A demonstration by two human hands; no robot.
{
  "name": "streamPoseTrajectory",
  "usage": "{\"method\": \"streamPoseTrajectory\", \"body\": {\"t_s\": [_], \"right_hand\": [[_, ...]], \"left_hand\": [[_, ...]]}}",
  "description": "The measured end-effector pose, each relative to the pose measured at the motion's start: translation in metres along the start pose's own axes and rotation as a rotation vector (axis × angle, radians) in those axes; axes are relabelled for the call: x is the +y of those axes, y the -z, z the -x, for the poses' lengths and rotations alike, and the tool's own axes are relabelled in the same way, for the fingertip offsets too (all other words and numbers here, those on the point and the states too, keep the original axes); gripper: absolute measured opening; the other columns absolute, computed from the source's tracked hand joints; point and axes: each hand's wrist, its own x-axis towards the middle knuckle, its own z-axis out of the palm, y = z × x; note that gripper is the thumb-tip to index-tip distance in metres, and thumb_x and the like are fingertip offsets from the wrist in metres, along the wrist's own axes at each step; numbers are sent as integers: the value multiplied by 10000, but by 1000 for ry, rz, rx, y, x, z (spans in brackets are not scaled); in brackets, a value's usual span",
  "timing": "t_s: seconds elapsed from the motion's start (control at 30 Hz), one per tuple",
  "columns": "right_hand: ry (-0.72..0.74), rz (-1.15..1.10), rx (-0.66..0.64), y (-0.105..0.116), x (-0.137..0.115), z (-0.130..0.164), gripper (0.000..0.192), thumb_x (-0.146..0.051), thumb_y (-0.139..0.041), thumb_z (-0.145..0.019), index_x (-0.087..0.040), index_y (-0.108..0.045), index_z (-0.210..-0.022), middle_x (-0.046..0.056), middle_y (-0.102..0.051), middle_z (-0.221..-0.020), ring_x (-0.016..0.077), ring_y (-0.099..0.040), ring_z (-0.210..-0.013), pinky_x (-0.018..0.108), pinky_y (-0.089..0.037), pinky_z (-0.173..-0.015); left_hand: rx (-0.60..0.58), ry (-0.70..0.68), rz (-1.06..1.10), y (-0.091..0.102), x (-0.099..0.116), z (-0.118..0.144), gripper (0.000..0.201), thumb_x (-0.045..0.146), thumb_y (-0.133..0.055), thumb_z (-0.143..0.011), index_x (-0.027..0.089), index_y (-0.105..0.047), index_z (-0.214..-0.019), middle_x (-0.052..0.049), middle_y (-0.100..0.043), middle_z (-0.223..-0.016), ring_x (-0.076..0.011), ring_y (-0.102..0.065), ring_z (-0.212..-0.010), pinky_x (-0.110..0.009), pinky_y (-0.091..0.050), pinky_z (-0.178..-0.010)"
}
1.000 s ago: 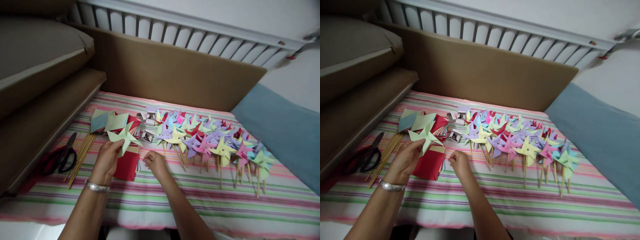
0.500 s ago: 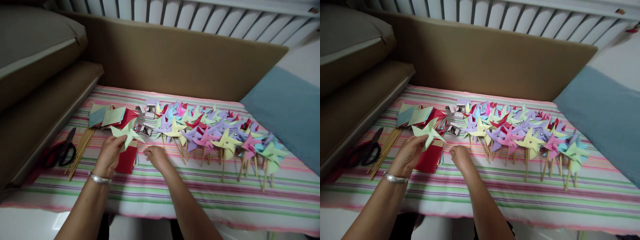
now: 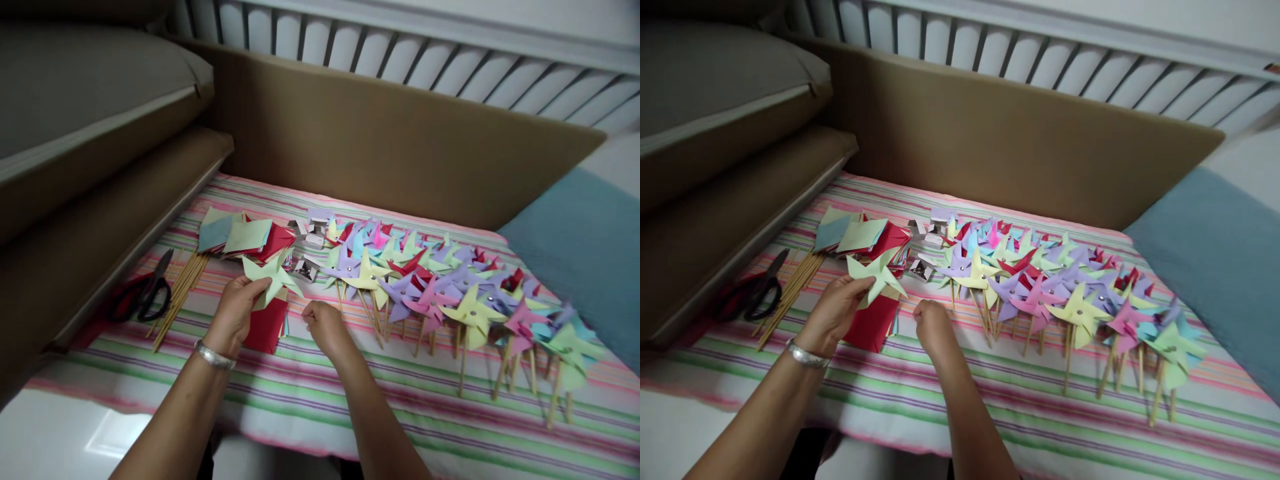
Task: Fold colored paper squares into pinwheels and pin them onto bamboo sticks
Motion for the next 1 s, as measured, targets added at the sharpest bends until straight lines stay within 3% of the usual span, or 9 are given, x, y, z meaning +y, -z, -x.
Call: {"method": "streamPoseTrajectory", "body": {"t_s": [0.1, 0.17, 0.23, 0.3, 0.4, 0.6, 1.0], "right_hand": [[-22, -218, 43, 26, -7, 8, 137, -151, -467, -754, -165, -603, -765, 22, -631, -660, 145, -619, -608, 227, -453, -547], [32, -421, 97, 43, -18, 16, 109, -240, -524, -761, -177, -605, -799, 23, -646, -681, 163, -629, -667, 262, -487, -614], [186, -488, 203, 53, -30, 23, 91, -256, -572, -745, -194, -631, -773, 57, -674, -903, 193, -621, -890, 328, -473, -808], [271, -461, 275, 55, -40, 28, 63, -226, -595, -731, -211, -656, -727, 56, -585, -1198, 217, -513, -1135, 385, -348, -994], [257, -478, 279, 48, -45, 28, 67, -212, -607, -719, -218, -673, -713, 22, -405, -1400, 231, -373, -1277, 403, -250, -1062], [221, -500, 250, 36, -37, 20, 72, -227, -616, -719, -218, -687, -727, 35, -305, -1464, 242, -259, -1345, 425, -197, -1082], [169, -508, 245, 30, -29, 13, 63, -244, -623, -711, -217, -679, -721, 51, -368, -1429, 243, -305, -1321, 419, -216, -1060]], "left_hand": [[20, -18, -1, -2, -2, 1, 277, 202, -759, -512, 105, -691, -763, -59, -712, -668, -158, -631, -562, -256, -468, -578], [36, -28, -9, -5, -6, 1, 301, 200, -769, -499, 109, -695, -776, -55, -711, -666, -155, -630, -565, -260, -470, -592], [37, -36, -29, -10, -11, 2, 317, 212, -778, -491, 112, -698, -781, -59, -714, -679, -162, -632, -576, -276, -471, -612], [17, -60, -62, -16, -18, 3, 321, 225, -779, -502, 115, -703, -794, -67, -720, -712, -168, -634, -599, -285, -470, -635], [-29, -105, -119, -26, -28, 8, 288, 230, -767, -535, 120, -710, -795, -68, -724, -743, -163, -627, -620, -273, -461, -640], [-64, -122, -174, -39, -39, 14, 284, 240, -763, -549, 128, -717, -807, -55, -724, -746, -165, -626, -658, -268, -455, -664], [-123, -72, -156, -34, -36, 14, 217, 230, -752, -579, 151, -724, -780, -35, -730, -736, -136, -614, -619, -230, -434, -613]]}}
